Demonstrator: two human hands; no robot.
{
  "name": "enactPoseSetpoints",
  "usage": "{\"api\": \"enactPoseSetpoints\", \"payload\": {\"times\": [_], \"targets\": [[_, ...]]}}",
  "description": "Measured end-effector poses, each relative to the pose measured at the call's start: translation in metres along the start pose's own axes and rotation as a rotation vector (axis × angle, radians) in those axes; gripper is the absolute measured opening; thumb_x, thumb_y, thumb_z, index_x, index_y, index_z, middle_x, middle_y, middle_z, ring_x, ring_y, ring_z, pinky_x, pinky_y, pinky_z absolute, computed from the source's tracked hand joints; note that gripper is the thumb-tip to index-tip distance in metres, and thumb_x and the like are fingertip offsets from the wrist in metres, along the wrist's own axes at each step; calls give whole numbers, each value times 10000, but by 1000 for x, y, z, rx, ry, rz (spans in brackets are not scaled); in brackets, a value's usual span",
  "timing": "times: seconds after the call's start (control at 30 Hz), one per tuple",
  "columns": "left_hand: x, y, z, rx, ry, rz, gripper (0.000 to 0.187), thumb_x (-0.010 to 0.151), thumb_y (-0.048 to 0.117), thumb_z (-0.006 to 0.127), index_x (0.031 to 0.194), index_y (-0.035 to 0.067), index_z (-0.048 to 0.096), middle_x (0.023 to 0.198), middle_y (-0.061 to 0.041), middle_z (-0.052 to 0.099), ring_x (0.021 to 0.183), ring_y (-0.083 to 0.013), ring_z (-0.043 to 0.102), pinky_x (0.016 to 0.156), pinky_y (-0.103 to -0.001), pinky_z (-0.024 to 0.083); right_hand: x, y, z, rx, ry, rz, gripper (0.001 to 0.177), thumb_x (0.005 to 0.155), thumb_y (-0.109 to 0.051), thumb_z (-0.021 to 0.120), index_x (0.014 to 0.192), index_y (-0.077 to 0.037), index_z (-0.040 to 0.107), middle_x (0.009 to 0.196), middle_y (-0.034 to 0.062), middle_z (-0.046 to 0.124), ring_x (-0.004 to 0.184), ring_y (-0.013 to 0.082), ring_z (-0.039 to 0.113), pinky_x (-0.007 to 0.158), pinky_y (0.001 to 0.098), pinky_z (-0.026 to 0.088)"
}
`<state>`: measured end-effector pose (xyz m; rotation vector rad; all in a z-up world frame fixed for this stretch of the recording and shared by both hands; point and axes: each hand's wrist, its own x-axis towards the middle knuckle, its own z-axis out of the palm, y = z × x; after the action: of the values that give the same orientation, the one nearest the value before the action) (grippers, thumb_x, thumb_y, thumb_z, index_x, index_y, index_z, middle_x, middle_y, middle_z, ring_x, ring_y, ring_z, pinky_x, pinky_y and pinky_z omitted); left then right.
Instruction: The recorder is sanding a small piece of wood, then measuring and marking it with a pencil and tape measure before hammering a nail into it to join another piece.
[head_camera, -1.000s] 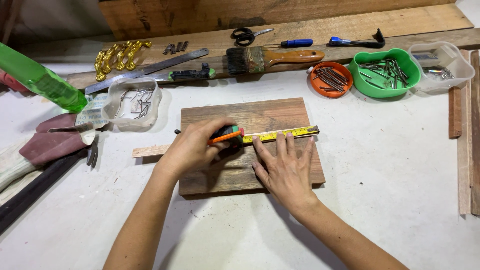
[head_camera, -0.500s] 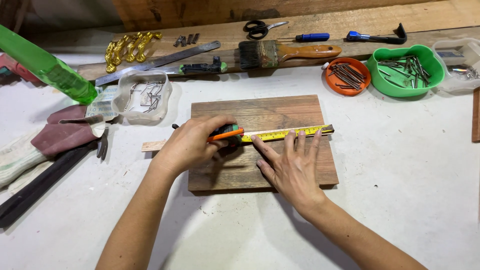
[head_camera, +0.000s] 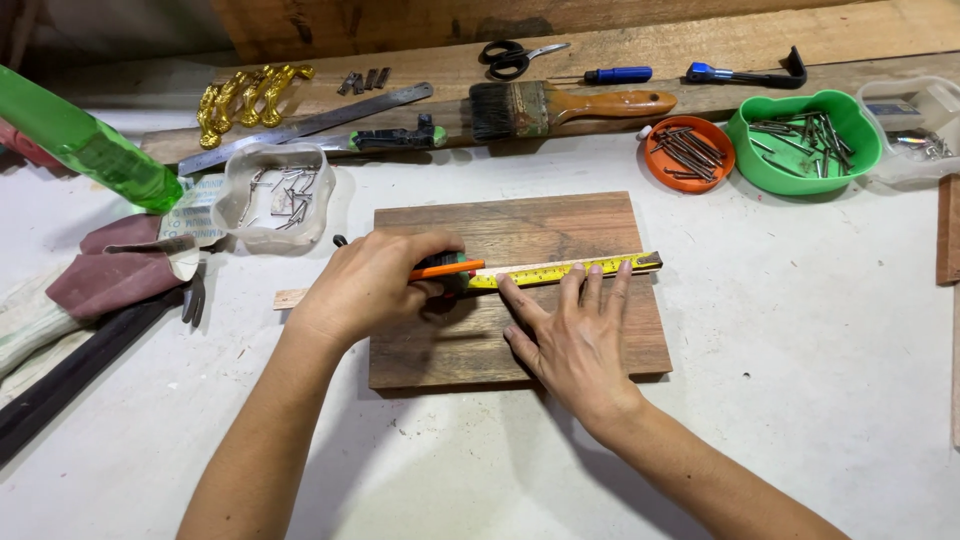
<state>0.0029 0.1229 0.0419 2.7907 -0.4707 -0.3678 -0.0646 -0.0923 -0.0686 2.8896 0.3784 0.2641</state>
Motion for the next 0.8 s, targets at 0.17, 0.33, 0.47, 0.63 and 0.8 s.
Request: {"api": "enactPoseSetpoints", "payload": {"times": [0.17,0.33,0.47,0.63,0.8], "targets": [[-2,-1,3,5,43,29,573,757,89,757,1280,309,675,1073,-62,772,968,-283,742,871,-447,583,5,-3,-9,-57,-57,-35,652,973,-667,307,1598,-520,191,1271,399,524,1237,602,514,1100,787,101],[-6,5,0,25,38,11,549,775,92,745,1275,308,679,1080,-70,763,971,-309,731,859,-460,582,9,-9,-18,-120,-105,-63,688,947,-727,252,1606,-560,143,1239,420,535,1247,625,513,1065,763,111],[-7,4,2,17,44,14,547,762,132,777,1266,319,677,1076,-52,761,975,-300,727,857,-468,573,8,-11,-21,-113,-77,-53,678,934,-752,268,1568,-534,164,1201,428,537,1215,603,508,1089,750,118],[-13,2,-2,-5,32,36,567,720,128,801,1237,334,700,1069,-39,770,988,-297,724,858,-463,576,7,-13,-21,-107,-86,-45,688,926,-765,265,1563,-520,175,1234,438,523,1227,600,493,1085,748,124],[-14,-8,-1,-77,111,68,561,677,171,843,1213,284,721,1073,-54,767,976,-281,730,853,-442,584,8,-18,-21,-85,-144,2,761,907,-765,266,1622,-533,150,1344,447,472,1287,612,467,1061,749,136]]}}
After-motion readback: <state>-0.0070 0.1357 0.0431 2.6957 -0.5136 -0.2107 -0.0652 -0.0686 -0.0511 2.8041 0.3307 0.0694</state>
